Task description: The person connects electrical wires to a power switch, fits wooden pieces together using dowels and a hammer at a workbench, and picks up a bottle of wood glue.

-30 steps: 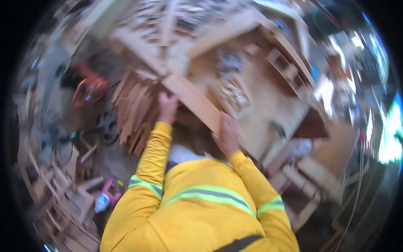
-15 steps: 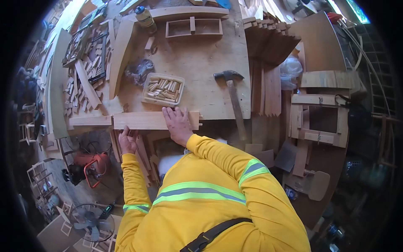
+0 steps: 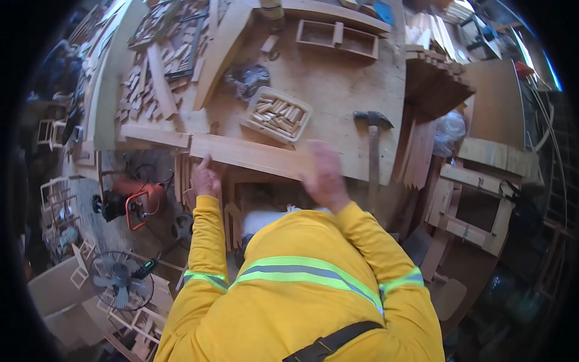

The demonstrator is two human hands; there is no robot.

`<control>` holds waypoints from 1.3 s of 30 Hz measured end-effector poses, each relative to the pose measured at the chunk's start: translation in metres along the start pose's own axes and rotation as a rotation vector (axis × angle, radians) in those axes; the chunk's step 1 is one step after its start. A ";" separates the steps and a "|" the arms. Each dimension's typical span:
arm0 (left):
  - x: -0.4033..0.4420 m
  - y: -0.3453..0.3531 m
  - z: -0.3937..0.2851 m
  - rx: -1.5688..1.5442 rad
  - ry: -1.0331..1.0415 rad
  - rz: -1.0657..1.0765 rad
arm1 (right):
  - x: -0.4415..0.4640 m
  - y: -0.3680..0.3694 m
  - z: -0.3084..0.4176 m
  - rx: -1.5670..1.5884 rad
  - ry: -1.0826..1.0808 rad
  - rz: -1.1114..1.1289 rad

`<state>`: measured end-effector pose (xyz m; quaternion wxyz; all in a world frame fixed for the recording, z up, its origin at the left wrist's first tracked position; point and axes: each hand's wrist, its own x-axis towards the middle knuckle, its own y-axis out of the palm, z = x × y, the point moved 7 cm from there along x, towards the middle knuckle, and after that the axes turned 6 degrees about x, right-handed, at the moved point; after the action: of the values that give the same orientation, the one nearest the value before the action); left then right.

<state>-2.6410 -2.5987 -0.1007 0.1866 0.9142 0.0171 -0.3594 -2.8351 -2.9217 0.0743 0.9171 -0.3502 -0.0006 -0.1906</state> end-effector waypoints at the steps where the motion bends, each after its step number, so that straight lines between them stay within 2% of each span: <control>1: 0.000 -0.001 -0.001 -0.012 0.019 -0.011 | -0.008 -0.010 -0.021 -0.012 0.092 -0.029; 2: 0.002 -0.003 0.002 -0.001 0.027 -0.026 | -0.017 -0.021 -0.042 -0.028 0.184 -0.060; 5: 0.005 -0.009 0.004 0.038 0.031 -0.048 | -0.036 -0.041 -0.075 -0.156 0.225 -0.107; 8: 0.006 -0.002 0.006 0.004 0.031 0.014 | -0.064 -0.058 -0.109 0.144 0.547 -0.179; 9: 0.007 0.004 0.008 0.040 0.005 0.057 | -0.073 -0.062 -0.120 0.139 0.585 -0.228; 11: 0.005 0.000 0.006 0.001 -0.044 0.004 | -0.077 -0.043 -0.130 0.009 0.509 -0.075; 13: 0.010 -0.004 0.009 -0.017 -0.115 0.044 | -0.077 -0.024 -0.129 0.169 0.657 -0.007; 14: 0.015 -0.009 0.012 0.010 -0.121 0.073 | -0.077 -0.022 -0.128 0.177 0.673 -0.043; 16: 0.024 -0.017 0.006 0.101 -0.071 0.091 | -0.078 0.009 -0.129 0.357 0.751 0.206; 17: 0.024 -0.012 0.001 0.126 -0.068 0.112 | -0.076 0.009 -0.125 0.373 0.757 0.177; 20: 0.019 -0.008 -0.007 0.190 -0.037 0.056 | -0.087 0.024 -0.102 0.784 0.792 0.209; 28: 0.027 -0.013 -0.013 0.253 -0.039 -0.005 | -0.116 0.048 -0.094 1.121 0.797 0.332; 33: 0.027 -0.015 -0.014 0.298 -0.019 -0.012 | -0.120 0.063 -0.094 0.996 0.683 0.370; 39: 0.025 -0.009 -0.014 0.304 -0.025 0.017 | -0.118 0.066 -0.087 0.818 0.642 0.187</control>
<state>-2.6146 -2.5878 -0.1105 0.0494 0.9275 -0.0475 -0.3674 -2.9329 -2.8911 -0.0501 0.9459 0.1135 0.2371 -0.1900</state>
